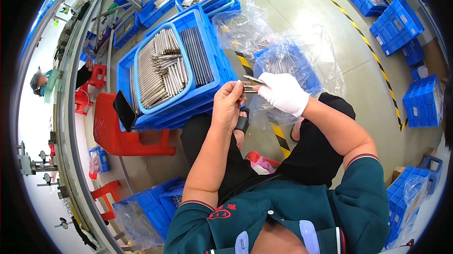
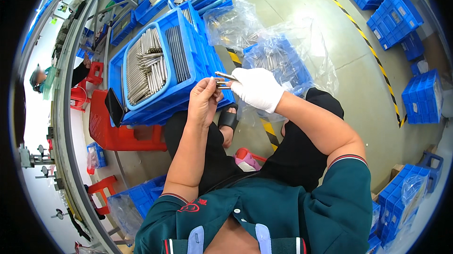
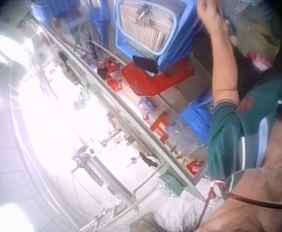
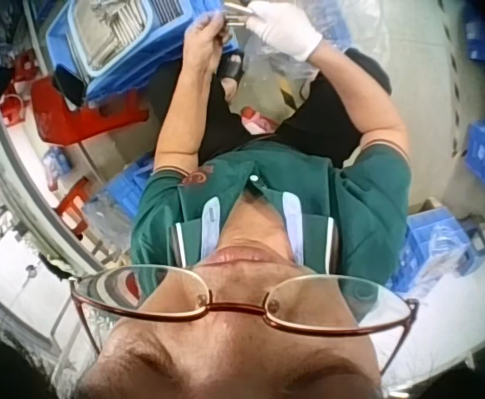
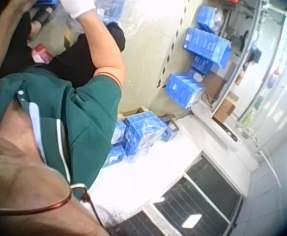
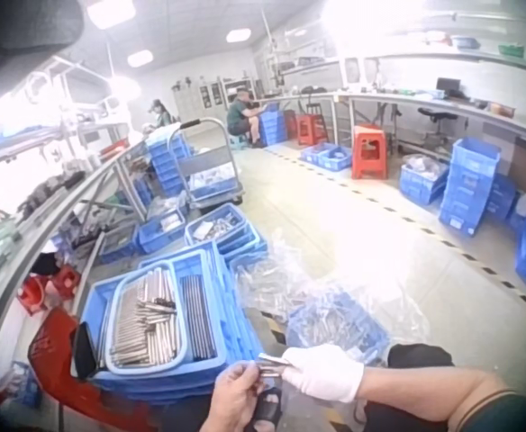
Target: The person sits on the floor and repeatedly picks up bundles of metal rods from a blue crate, inspects them, and places them into a plastic bag. The person handles the rods by hand and wears white gloves.
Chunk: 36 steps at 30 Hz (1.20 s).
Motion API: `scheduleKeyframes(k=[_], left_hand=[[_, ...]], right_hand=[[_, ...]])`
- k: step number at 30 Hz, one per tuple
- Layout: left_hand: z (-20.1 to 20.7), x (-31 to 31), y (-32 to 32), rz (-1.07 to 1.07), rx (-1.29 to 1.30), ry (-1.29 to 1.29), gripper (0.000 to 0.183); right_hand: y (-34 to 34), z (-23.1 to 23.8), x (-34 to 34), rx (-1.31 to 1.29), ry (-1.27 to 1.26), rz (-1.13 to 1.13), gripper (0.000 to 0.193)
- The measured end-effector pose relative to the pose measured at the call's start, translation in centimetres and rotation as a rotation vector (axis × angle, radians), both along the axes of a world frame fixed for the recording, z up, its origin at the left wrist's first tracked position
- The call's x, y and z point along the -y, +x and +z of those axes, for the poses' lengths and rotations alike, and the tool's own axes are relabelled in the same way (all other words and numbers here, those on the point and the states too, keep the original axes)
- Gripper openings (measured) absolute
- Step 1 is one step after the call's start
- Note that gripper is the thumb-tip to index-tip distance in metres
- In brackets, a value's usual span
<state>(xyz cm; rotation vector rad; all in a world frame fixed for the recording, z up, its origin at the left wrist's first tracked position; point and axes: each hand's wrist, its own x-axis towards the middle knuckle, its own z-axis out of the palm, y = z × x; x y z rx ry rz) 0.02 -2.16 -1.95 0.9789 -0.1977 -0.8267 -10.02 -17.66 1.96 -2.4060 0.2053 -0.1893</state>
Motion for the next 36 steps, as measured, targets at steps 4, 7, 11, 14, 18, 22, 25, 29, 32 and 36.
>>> scheduleKeyframes(k=[4,7,11,14,18,22,25,29,32,36], left_hand=[[0.2,-0.1,0.1,-0.033,-0.050,0.006,0.011],[-0.4,-0.1,0.4,-0.061,-0.095,-0.017,0.010],[-1.1,-0.4,0.6,-0.067,-0.107,0.006,0.007],[-1.6,0.1,0.2,-0.026,-0.118,-0.032,0.007],[-1.1,0.3,-0.1,-0.014,-0.048,-0.007,0.009],[-0.5,0.4,-0.4,0.042,0.213,0.158,0.011],[0.3,0.4,-1.0,0.109,0.341,0.225,0.014],[0.5,0.4,-0.5,0.153,0.312,0.149,0.017],[0.4,0.5,-0.5,0.066,0.190,0.082,0.015],[0.0,0.4,-0.3,-0.018,0.113,0.055,0.015]], right_hand=[[-0.1,-0.5,0.1,0.008,-0.005,-0.009,0.028],[-0.2,-0.3,0.1,0.005,-0.044,-0.001,0.027],[-0.4,0.3,-0.4,0.030,-0.192,0.009,0.027],[-0.3,-0.2,-0.1,0.027,-0.101,-0.003,0.027],[-0.4,-0.3,0.0,0.002,-0.017,-0.013,0.027],[-0.3,-0.3,0.3,-0.045,0.048,-0.011,0.029],[-0.3,-0.3,1.0,-0.051,0.100,0.018,0.031],[-0.7,0.0,2.2,-0.068,0.313,0.075,0.034],[-0.9,0.8,2.1,-0.240,0.576,0.084,0.041],[-0.9,0.7,2.0,-0.332,0.652,0.105,0.044]])
